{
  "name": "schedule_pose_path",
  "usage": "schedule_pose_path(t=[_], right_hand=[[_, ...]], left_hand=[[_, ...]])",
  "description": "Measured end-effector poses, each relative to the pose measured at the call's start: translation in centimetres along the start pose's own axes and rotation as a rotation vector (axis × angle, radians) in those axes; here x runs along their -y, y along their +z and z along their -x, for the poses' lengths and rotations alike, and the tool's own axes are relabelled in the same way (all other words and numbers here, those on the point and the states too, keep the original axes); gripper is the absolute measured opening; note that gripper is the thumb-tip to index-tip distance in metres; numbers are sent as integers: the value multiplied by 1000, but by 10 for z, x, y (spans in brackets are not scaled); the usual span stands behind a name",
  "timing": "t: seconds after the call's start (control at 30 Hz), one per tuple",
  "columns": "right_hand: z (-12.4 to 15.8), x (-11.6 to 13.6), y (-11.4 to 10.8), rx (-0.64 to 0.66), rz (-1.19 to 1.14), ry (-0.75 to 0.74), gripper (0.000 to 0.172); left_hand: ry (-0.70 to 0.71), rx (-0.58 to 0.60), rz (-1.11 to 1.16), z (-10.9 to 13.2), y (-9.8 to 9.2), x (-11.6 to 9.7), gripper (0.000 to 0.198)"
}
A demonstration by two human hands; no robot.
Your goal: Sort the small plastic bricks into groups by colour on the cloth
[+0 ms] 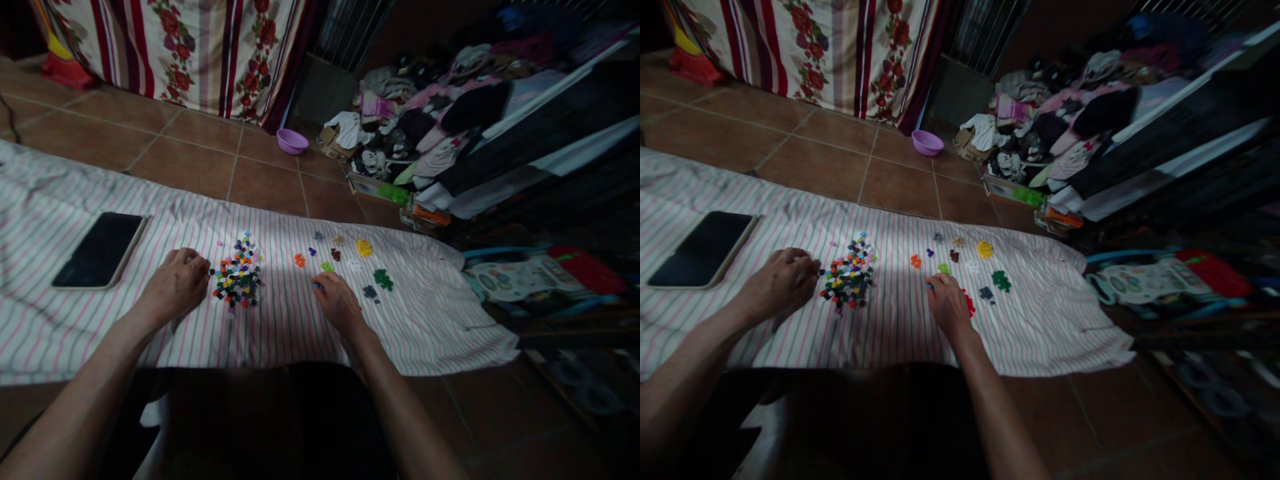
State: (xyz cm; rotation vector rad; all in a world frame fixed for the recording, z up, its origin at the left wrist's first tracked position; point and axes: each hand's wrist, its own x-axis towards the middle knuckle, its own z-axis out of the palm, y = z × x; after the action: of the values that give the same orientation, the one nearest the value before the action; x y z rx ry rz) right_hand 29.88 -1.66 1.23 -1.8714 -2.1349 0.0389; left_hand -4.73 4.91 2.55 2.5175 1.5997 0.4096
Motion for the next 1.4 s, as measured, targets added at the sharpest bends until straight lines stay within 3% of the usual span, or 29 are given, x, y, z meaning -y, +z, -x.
schedule_pose_path(t=[0.9, 1.1, 1.4], right_hand=[[-6, 0, -12, -103, -102, -35, 19], [-22, 24, -14, -60, -285, -48, 22], [-52, 71, 14, -2, -332, -137, 27]], left_hand=[[-2, -20, 24, -2, -2, 2, 27], [-16, -24, 7, -3, 0, 0, 28], [-31, -46, 17, -4, 2, -3, 27]])
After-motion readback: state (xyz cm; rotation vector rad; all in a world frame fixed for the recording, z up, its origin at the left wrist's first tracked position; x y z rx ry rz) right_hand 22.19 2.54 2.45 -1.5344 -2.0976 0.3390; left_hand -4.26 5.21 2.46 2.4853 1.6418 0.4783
